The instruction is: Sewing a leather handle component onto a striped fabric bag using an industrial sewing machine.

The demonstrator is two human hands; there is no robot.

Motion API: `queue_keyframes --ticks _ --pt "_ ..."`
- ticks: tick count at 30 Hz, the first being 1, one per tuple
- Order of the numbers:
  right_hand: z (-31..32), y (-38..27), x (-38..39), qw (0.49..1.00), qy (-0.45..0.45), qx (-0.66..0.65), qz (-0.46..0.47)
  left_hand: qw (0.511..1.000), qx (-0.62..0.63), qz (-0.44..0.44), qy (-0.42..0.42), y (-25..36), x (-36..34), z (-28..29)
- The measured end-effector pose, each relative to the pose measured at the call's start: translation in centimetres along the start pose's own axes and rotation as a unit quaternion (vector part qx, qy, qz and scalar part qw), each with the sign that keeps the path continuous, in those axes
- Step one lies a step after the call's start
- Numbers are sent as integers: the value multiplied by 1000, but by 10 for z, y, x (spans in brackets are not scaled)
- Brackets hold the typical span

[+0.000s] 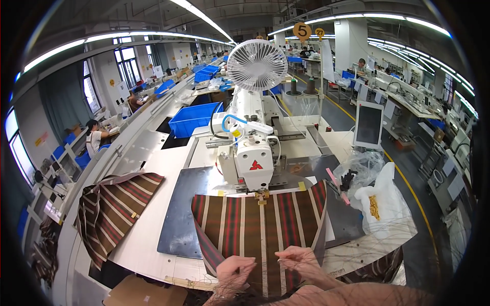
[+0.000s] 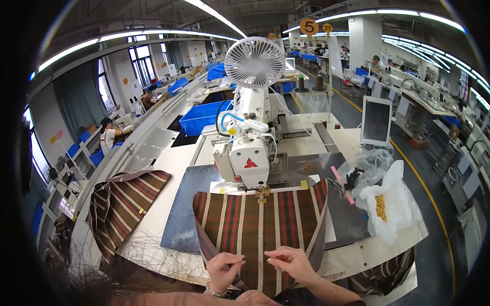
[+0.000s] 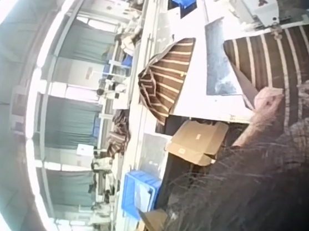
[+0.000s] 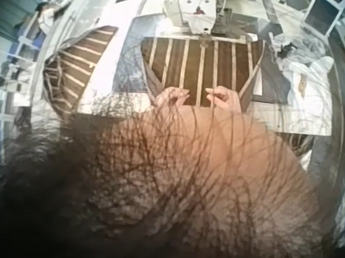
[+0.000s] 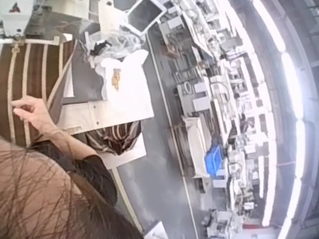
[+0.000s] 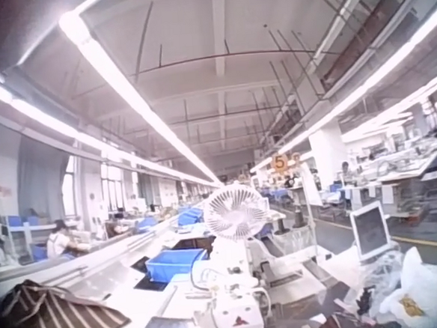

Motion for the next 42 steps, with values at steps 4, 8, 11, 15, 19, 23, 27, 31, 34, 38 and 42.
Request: queue_keyframes --ticks 4,8,11,15,19,23,27,31,34,38,42 --pt "-17 5 0 986 39 -135 85 996 7 -69 -49 16 1 -28" --pt "-18 17 1 974 123 -158 108 993 0 -110 -41 18 6 -29" --pt "-13 26 0 970 160 -160 89 990 -20 -133 -48 26 12 -29" --pt "-29 10 3 963 161 -181 120 981 -24 -169 -97 29 14 -37" --pt "-41 15 1 973 110 -177 98 976 -48 -195 -88 31 14 -32" --pt "-47 8 3 962 89 -235 106 973 -42 -217 -70 32 11 -30" --pt "-49 11 1 963 91 -224 117 974 -52 -206 -82 31 8 -32" --pt "-46 16 0 968 99 -205 101 979 -39 -186 -73 29 10 -30" --pt "-39 22 -3 959 151 -194 137 980 -51 -171 -90 27 9 -32" --pt "-42 31 -2 937 155 -300 90 987 -20 -150 -59 16 16 -27" --pt "-40 47 -2 940 129 -315 29 984 -56 -155 -61 21 14 -28"
Point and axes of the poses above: each hand's wrist, its own x-axis away from the middle knuckle, its own z-axis out of the back of the hand, y = z × x, the point moved 8 cm from there along -x, towards the middle knuckle, and after that the axes turned 12 degrees about x, right-handed, at the moved point
